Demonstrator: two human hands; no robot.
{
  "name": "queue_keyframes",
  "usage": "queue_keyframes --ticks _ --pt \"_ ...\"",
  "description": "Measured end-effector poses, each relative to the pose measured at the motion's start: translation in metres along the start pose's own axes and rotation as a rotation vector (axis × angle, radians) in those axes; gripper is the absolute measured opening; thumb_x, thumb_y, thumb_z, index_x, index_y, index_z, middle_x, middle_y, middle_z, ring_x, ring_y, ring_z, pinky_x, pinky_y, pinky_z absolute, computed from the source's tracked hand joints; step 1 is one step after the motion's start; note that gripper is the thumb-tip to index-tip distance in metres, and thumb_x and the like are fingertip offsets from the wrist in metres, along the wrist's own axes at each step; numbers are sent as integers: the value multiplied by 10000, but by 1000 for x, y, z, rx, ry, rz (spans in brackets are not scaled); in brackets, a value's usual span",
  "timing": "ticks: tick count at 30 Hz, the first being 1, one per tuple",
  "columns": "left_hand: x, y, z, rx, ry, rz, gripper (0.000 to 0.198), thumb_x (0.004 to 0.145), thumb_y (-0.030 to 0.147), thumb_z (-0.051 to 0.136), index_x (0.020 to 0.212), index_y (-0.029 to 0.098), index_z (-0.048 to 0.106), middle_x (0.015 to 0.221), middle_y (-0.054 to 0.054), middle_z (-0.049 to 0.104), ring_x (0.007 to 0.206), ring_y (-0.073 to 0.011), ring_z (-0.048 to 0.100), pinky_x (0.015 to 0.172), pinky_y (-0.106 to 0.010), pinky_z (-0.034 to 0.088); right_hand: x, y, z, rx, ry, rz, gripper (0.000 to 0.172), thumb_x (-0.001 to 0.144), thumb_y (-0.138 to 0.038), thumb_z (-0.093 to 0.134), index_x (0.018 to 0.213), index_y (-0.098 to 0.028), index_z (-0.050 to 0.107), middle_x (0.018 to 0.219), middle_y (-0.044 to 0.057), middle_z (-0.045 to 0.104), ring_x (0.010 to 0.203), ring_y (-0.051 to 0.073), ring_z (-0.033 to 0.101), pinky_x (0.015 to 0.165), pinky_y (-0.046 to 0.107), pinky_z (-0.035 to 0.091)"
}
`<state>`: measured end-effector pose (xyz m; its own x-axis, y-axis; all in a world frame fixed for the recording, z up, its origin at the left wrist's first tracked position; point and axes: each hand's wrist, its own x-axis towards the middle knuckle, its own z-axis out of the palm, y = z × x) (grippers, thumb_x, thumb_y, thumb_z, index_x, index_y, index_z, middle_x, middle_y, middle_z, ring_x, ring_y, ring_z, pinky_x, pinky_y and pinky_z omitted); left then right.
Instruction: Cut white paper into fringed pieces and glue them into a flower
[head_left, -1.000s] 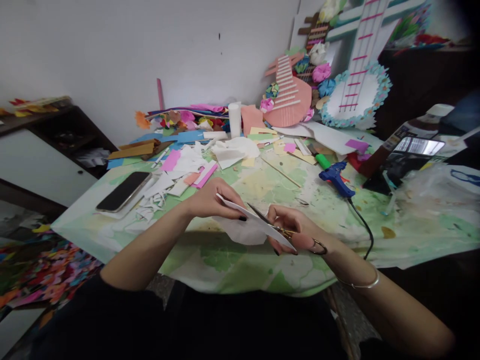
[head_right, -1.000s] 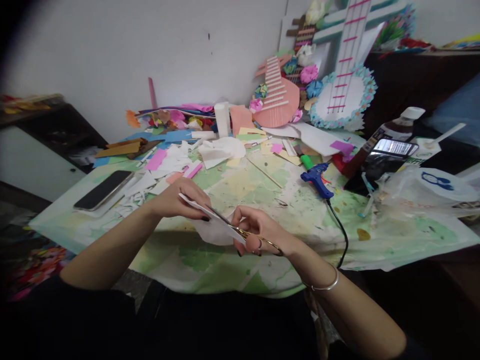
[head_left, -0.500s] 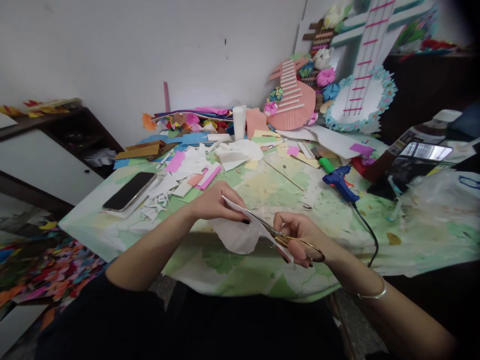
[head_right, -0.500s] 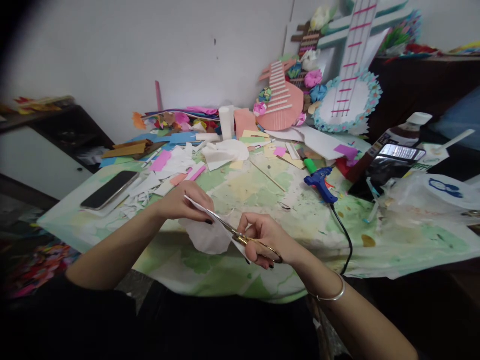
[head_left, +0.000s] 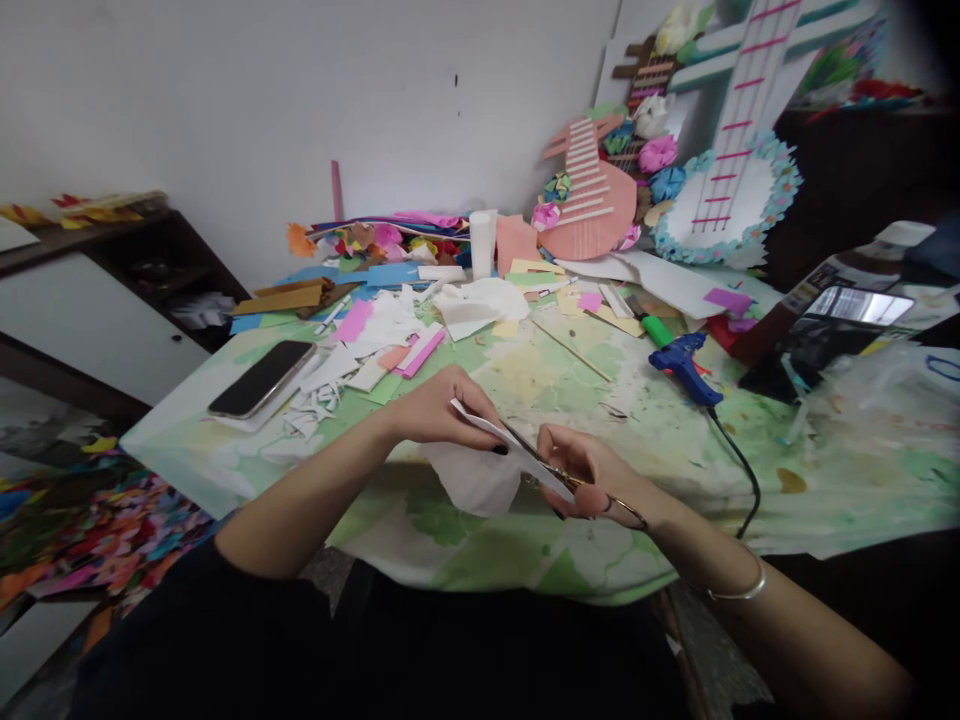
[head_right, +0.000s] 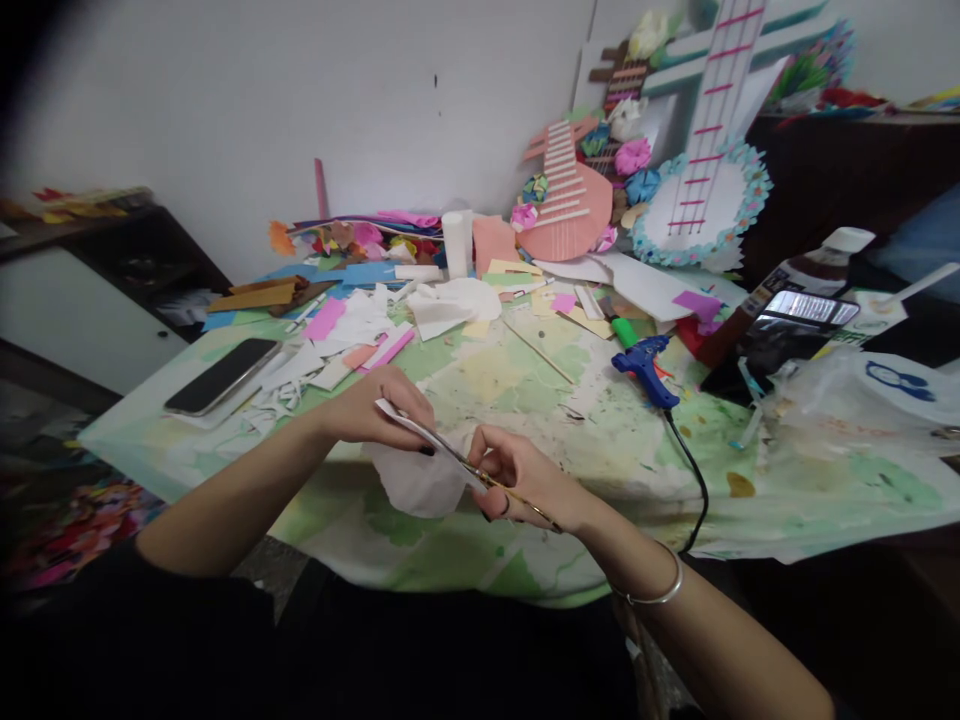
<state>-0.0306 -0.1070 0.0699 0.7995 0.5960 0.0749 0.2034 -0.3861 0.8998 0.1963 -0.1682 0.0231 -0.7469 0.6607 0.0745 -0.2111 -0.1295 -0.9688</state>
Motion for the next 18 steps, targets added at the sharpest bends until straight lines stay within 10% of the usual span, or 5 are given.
queue_keyframes --ticks 18 --pt "-8 -10 -4 21 115 31 191 690 272 731 773 104 764 697 -99 731 586 -133 635 539 -185 487 -6 9 -9 -7 6 46 663 548 -710 681 848 -206 371 592 -43 570 424 50 407 396 169 255"
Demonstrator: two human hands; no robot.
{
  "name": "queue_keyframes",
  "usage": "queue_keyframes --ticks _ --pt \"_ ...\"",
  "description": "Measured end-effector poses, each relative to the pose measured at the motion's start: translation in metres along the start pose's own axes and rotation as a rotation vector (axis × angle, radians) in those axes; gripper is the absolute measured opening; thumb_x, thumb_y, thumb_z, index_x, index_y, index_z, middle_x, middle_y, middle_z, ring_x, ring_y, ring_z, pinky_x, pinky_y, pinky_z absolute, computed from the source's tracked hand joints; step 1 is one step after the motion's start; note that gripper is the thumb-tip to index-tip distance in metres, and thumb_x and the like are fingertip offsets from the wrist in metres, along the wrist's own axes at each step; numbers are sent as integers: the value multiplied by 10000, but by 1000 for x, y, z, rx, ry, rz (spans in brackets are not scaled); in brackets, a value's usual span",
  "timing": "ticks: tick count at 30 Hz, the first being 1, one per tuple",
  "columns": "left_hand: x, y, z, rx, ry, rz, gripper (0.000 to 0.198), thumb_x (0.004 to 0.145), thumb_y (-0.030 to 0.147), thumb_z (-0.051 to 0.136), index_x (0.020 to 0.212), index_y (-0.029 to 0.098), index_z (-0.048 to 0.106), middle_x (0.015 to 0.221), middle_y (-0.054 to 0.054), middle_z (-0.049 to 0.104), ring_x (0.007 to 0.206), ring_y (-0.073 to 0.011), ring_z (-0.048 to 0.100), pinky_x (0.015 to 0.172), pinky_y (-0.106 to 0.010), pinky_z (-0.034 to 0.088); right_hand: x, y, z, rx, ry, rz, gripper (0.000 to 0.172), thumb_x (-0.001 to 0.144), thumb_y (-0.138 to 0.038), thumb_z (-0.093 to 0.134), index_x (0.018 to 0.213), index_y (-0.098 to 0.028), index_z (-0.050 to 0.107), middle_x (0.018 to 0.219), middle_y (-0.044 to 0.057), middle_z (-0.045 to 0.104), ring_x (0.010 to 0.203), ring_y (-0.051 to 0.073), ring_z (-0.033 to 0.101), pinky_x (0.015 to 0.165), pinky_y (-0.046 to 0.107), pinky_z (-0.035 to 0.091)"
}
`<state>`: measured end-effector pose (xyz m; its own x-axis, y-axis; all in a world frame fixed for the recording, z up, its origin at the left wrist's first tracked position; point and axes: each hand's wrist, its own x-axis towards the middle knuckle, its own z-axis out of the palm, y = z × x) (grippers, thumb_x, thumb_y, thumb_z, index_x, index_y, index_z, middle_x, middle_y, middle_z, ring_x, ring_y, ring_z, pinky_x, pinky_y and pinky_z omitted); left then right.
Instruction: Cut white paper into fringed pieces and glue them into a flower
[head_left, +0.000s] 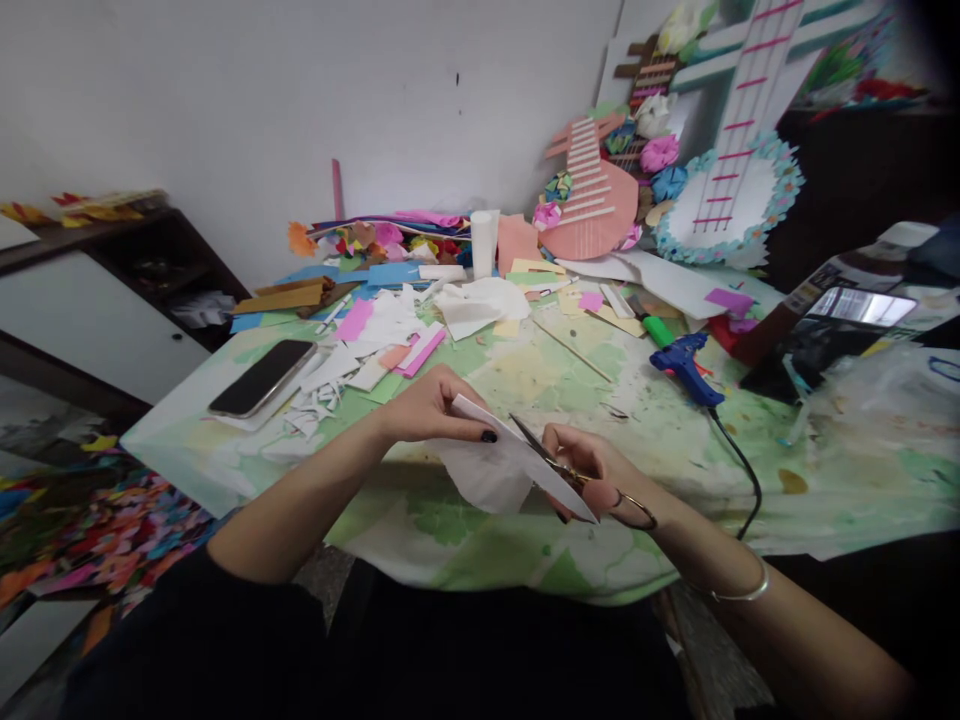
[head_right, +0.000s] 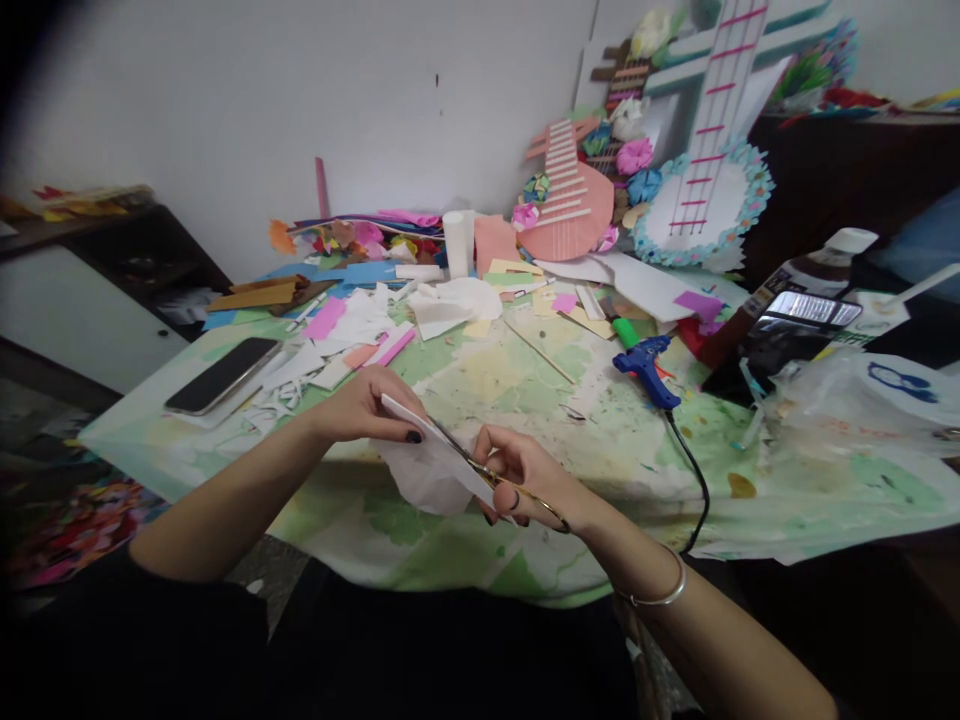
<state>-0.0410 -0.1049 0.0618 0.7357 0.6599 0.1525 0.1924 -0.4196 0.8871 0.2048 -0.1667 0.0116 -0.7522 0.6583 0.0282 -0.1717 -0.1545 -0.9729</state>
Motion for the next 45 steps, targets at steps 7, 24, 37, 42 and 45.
queue_keyframes --ticks 7,24,37,42,45 --pt "2 5 -1 82 -55 42 157 720 254 713 801 132 769 698 -75 729 593 -117 627 549 -175 472 3 0 3 -1 -7 -16 638 573 -697 689 838 -211 372 588 -50 549 426 48 390 394 171 290" --pt "7 -1 14 -25 -95 -51 209 719 291 712 816 114 767 724 -68 734 597 -112 619 557 -164 477 6 -8 7 -14 56 -39 656 561 -701 695 853 -187 411 616 -35 547 472 55 439 425 157 282" --pt "5 3 21 -112 -68 -69 127 691 233 736 739 120 768 575 -23 683 488 -59 536 478 -121 422 3 -4 7 36 154 19 684 418 -649 791 766 -178 438 503 -94 438 410 21 300 395 163 171" --pt "6 3 20 -102 -52 -53 221 644 228 769 836 118 767 699 -52 729 587 -100 616 532 -139 466 -1 -1 3 8 102 -20 642 544 -689 723 831 -184 450 550 -83 437 399 21 313 372 153 171" --pt "6 3 19 -139 -28 -63 341 625 213 784 953 128 746 804 -72 746 664 -123 653 568 -148 487 -2 -1 3 0 65 -44 607 604 -681 696 851 -193 431 543 -99 411 356 10 276 337 145 185"
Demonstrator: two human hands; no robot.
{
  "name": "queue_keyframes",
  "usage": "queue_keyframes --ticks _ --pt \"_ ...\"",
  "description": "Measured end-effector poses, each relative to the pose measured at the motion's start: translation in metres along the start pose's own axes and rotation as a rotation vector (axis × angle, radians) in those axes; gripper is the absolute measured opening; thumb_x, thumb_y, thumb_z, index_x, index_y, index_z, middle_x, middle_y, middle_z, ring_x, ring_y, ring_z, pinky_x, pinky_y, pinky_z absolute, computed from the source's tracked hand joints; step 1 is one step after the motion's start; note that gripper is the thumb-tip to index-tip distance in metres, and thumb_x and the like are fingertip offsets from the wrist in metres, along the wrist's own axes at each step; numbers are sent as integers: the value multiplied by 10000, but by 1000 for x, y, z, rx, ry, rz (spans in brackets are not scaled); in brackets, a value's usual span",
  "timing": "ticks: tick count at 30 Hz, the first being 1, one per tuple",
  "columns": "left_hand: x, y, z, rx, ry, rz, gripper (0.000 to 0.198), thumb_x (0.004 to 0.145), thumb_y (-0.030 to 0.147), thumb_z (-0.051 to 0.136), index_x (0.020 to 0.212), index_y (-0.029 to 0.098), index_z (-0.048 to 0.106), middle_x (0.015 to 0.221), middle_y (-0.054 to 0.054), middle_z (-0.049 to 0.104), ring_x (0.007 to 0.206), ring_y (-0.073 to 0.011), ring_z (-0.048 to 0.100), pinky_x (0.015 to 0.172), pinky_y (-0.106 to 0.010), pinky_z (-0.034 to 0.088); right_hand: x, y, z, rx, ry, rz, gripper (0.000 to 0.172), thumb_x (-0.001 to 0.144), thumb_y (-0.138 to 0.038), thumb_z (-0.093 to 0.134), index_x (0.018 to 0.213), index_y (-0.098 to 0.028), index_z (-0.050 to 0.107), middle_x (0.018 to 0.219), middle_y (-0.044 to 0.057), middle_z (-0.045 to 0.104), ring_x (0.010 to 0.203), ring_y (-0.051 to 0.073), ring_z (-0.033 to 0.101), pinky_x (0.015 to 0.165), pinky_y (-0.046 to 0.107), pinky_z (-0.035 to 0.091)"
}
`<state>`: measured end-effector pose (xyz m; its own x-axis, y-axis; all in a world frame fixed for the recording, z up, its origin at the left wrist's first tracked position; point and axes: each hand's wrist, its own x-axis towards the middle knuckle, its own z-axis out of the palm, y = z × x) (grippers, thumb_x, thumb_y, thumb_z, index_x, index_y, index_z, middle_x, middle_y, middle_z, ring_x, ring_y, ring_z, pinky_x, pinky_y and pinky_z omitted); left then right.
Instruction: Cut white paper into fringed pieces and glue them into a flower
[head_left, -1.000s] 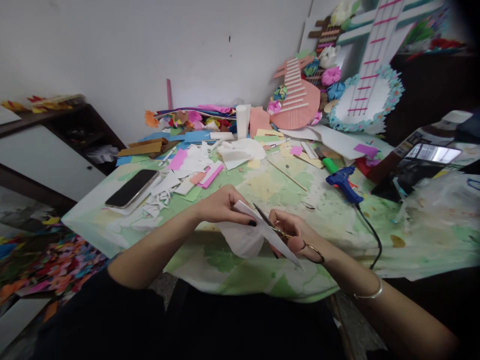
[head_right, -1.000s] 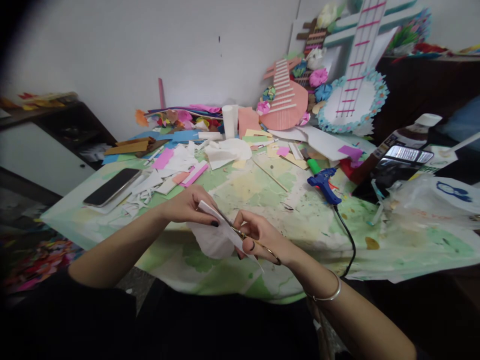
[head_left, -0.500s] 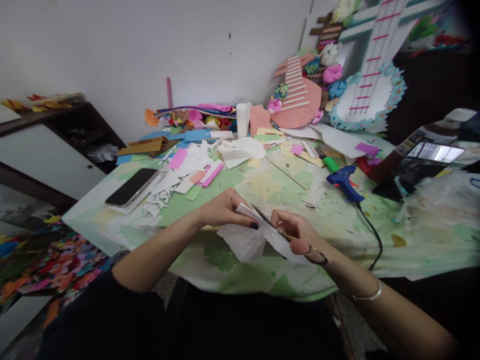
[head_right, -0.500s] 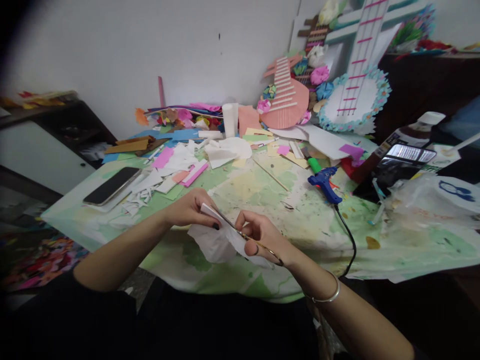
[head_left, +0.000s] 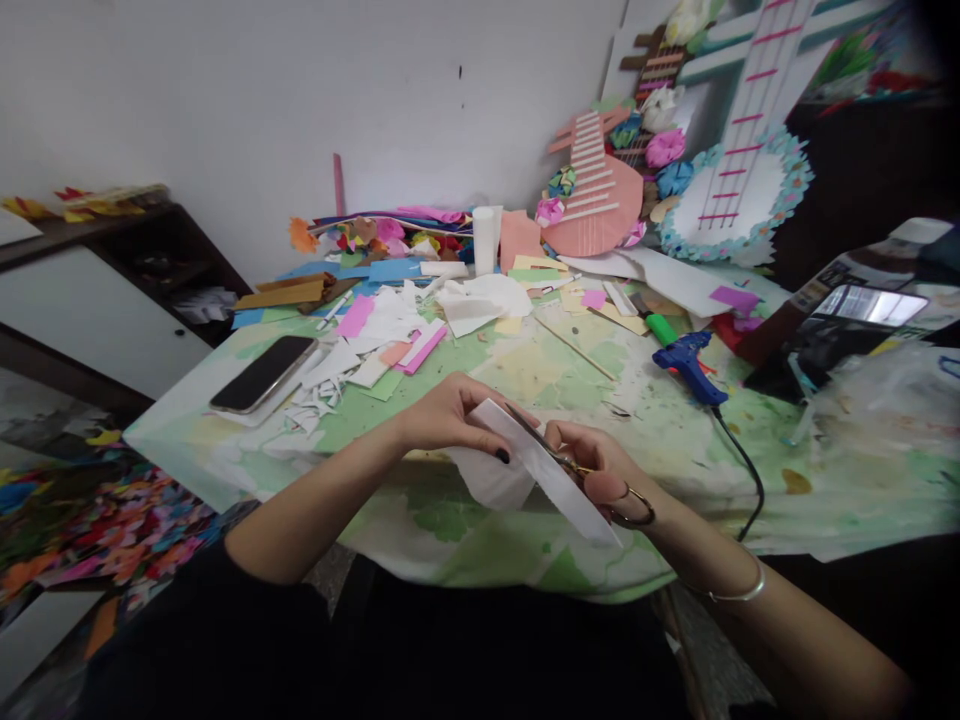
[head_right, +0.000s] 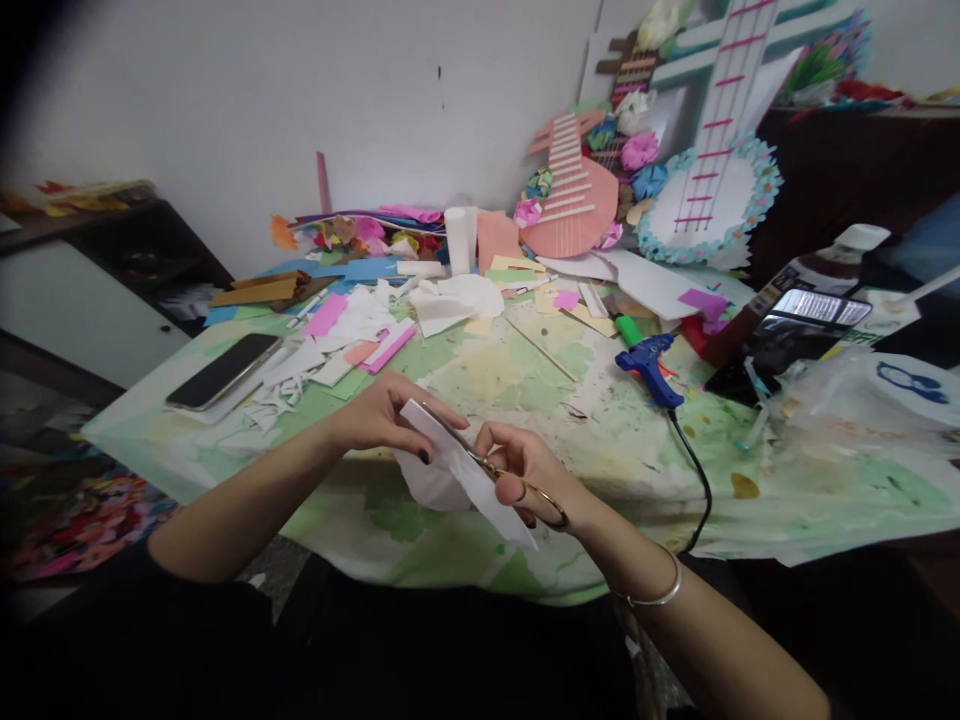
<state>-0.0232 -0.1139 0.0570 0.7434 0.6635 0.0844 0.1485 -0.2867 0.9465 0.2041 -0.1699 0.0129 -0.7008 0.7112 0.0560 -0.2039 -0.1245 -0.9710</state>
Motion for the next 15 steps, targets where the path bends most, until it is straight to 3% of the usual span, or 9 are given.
queue_keyframes --ticks 6,15 --pt "0 -4 -1 -9 73 67 126 671 207 752 765 126 773 729 -71 744 611 -113 646 553 -138 477 3 -1 4 -34 0 -3 650 592 -738 651 862 -199 410 610 -75 407 436 28 287 383 160 206" --pt "-2 -7 2 38 80 48 179 682 258 750 795 122 772 740 -84 745 637 -142 663 598 -181 502 7 -3 6 -86 0 -8 666 606 -776 591 879 -201 393 617 -61 405 497 57 323 455 189 229"
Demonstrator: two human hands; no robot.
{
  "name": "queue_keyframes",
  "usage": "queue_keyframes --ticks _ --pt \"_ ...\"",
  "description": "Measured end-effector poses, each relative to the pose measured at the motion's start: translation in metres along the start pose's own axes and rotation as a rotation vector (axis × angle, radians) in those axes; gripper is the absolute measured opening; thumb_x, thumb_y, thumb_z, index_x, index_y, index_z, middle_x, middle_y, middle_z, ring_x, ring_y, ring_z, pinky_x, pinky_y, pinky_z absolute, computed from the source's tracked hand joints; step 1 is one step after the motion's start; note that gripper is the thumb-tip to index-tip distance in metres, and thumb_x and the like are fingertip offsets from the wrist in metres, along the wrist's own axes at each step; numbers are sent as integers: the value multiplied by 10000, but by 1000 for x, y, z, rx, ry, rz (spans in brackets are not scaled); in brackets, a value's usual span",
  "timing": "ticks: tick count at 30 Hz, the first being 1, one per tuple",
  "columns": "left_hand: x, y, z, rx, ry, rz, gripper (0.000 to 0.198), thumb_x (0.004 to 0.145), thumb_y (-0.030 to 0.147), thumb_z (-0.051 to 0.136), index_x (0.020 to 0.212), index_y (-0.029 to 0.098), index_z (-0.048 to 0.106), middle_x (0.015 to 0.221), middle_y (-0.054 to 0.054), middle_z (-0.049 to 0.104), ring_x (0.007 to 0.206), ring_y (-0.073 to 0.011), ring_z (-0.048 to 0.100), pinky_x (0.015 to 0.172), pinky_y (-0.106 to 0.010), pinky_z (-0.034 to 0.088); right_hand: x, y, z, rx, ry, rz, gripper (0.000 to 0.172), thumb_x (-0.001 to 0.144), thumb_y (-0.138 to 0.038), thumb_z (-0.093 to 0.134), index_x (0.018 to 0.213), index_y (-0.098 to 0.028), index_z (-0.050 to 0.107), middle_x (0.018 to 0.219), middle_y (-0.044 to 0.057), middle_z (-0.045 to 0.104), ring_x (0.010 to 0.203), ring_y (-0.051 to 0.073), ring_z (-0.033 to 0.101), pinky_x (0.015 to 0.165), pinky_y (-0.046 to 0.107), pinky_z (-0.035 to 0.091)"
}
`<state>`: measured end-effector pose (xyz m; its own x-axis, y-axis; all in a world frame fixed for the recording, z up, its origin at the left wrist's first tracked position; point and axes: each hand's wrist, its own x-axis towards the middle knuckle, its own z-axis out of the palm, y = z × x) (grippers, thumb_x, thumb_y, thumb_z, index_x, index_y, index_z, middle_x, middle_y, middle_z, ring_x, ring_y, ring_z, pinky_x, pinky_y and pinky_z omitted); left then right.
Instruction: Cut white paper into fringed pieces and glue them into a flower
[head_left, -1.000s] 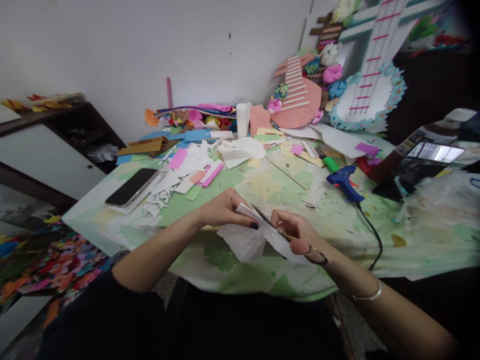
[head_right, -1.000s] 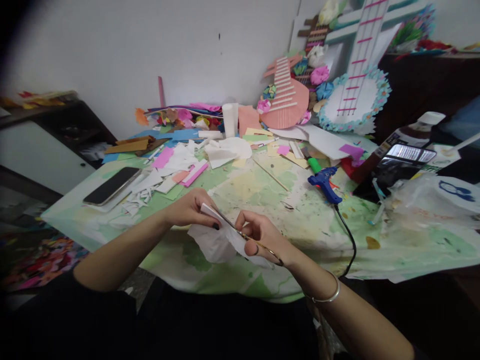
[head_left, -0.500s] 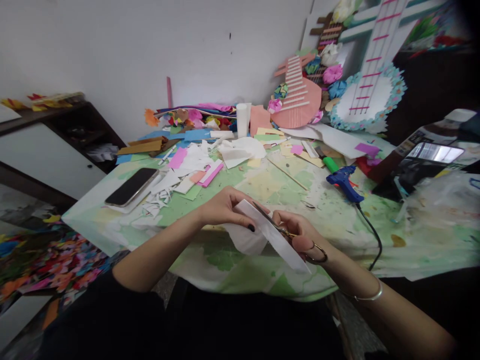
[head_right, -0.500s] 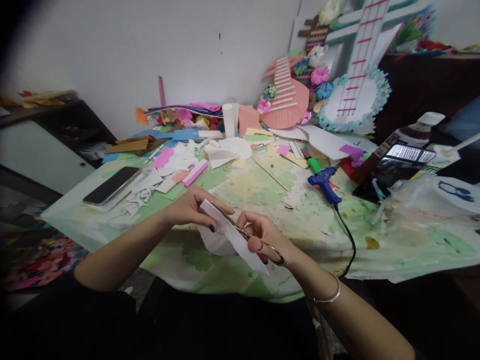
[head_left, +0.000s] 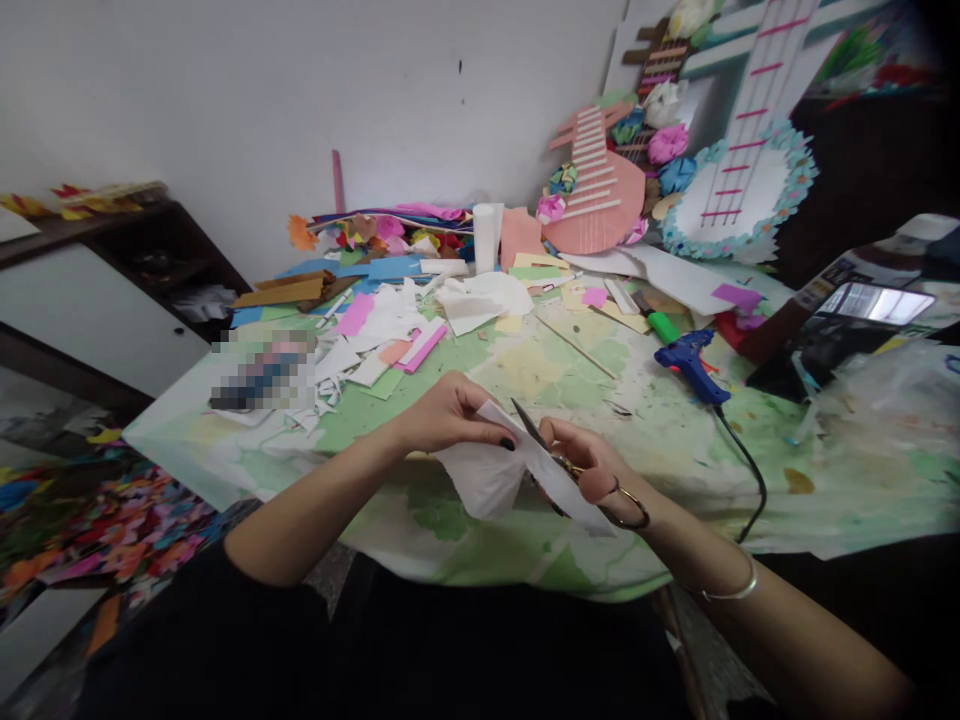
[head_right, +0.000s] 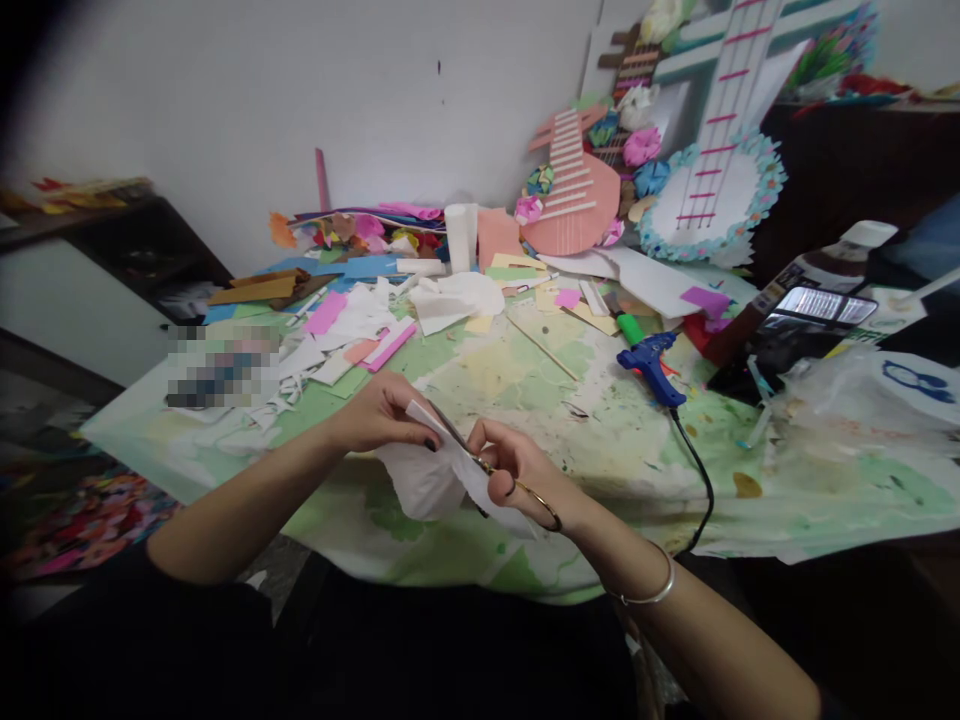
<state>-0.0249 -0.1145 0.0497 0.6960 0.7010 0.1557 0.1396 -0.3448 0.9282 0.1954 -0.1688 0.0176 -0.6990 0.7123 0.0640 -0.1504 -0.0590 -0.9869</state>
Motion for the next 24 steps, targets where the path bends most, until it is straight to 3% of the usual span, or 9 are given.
queue_keyframes --ticks 9,16,24 --pt "-1 2 0 6 -18 -11 183 685 266 745 806 132 772 752 -79 748 632 -138 662 580 -181 502 1 -1 3 5 14 -8 668 606 -773 598 874 -195 399 621 -49 459 479 48 341 438 178 241" --pt "0 4 2 8 -19 8 179 691 257 741 813 128 769 772 -81 748 673 -148 673 618 -191 516 3 -3 7 57 -20 -43 631 650 -733 612 893 -201 375 669 -19 529 537 78 439 471 185 302" --pt "0 2 1 -15 -29 15 170 691 234 744 819 126 769 766 -82 749 645 -132 665 600 -173 509 2 0 5 42 40 -7 688 563 -774 631 852 -193 404 629 -50 441 505 56 319 457 197 197"
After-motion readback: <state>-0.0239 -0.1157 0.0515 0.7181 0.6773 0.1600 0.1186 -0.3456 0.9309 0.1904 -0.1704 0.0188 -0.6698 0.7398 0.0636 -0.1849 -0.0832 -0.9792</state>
